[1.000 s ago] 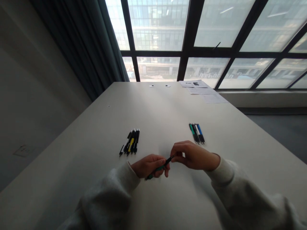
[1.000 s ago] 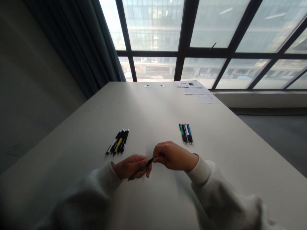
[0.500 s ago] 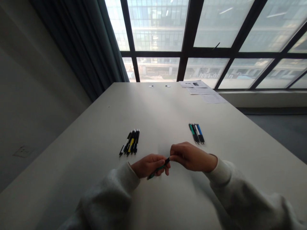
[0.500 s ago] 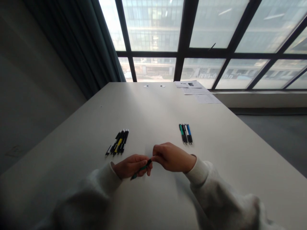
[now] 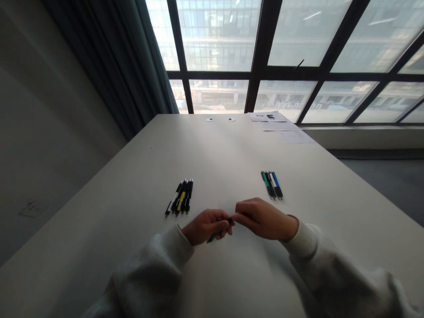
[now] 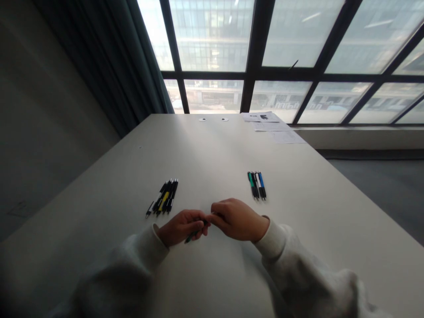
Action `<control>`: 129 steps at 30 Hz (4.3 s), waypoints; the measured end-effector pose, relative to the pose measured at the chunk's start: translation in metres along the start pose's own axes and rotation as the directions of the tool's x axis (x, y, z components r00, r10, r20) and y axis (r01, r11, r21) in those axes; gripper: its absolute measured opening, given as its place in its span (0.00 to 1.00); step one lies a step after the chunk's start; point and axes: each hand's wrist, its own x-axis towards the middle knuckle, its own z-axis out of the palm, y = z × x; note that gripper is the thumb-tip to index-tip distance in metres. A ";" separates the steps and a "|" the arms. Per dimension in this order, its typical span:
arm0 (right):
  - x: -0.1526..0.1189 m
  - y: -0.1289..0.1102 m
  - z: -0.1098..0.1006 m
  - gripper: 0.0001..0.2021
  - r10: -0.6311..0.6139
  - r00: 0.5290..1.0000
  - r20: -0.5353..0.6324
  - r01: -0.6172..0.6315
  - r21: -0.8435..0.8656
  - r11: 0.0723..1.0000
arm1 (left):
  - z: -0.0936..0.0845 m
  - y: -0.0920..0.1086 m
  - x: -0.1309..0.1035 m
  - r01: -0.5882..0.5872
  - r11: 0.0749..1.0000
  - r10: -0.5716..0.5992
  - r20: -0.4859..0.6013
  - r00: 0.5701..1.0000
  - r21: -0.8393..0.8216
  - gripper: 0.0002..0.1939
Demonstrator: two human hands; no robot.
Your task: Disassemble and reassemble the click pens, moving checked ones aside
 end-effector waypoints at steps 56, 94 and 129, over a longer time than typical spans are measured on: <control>0.005 -0.039 0.069 0.17 0.140 0.911 -0.388 0.026 0.395 0.918 | 0.052 0.123 0.018 -0.264 0.807 0.043 -0.393 0.919 -0.528 0.14; -0.017 0.114 0.040 0.09 0.344 0.699 -0.627 -0.576 -0.208 0.790 | -0.002 -0.011 0.070 -0.288 0.956 0.189 -0.650 0.736 -0.048 0.31; -0.019 0.119 0.040 0.08 0.329 0.698 -0.636 -0.662 -0.397 0.636 | 0.001 -0.009 0.068 -0.273 0.959 0.163 -0.632 0.757 -0.081 0.30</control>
